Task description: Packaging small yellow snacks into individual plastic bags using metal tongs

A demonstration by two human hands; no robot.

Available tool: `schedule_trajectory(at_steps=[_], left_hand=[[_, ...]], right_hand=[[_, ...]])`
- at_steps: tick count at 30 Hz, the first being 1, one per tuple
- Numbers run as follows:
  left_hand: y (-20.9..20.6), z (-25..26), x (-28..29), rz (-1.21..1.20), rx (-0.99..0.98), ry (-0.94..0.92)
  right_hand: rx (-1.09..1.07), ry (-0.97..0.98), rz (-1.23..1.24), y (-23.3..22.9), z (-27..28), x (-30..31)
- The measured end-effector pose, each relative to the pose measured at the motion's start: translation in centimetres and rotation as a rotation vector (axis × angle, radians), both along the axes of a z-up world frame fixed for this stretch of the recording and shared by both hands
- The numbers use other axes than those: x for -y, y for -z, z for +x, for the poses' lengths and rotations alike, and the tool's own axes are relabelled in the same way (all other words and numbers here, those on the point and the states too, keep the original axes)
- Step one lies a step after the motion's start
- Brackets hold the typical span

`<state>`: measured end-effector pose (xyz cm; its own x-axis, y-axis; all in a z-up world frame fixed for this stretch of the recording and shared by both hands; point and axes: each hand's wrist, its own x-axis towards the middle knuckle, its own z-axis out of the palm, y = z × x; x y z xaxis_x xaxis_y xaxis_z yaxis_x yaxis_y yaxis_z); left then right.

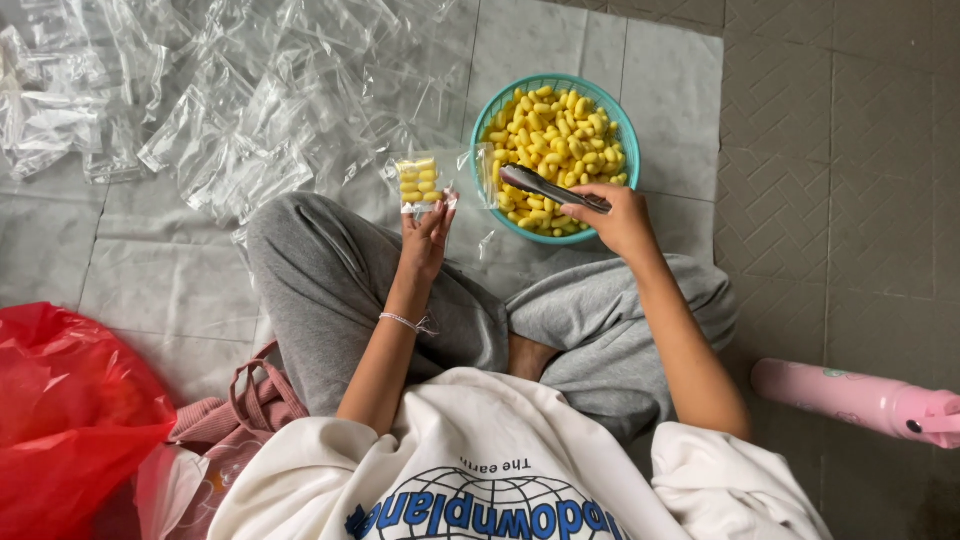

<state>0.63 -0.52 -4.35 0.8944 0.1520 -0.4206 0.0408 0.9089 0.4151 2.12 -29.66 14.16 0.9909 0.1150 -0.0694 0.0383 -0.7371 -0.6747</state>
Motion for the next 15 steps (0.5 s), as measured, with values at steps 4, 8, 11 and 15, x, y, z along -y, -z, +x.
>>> schedule_trajectory(at_steps=[4,8,11,15], left_hand=[[-2.8,-0.6,0.3,0.022,0.015,0.007],[-1.6,-0.6,0.1,0.018,0.009,0.023],[0.0,0.0,0.2,0.005,-0.001,0.021],[-3.5,-0.3,0.2,0.000,0.002,-0.020]], right_hand=[[-0.055,0.012,0.084,1.4,0.0,0.1],[-0.086,0.004,0.122,1.7,0.1,0.4],[-0.067,0.009,0.144,1.5,0.3,0.6],[-0.031,-0.018,0.201,1.1,0.6,0.4]])
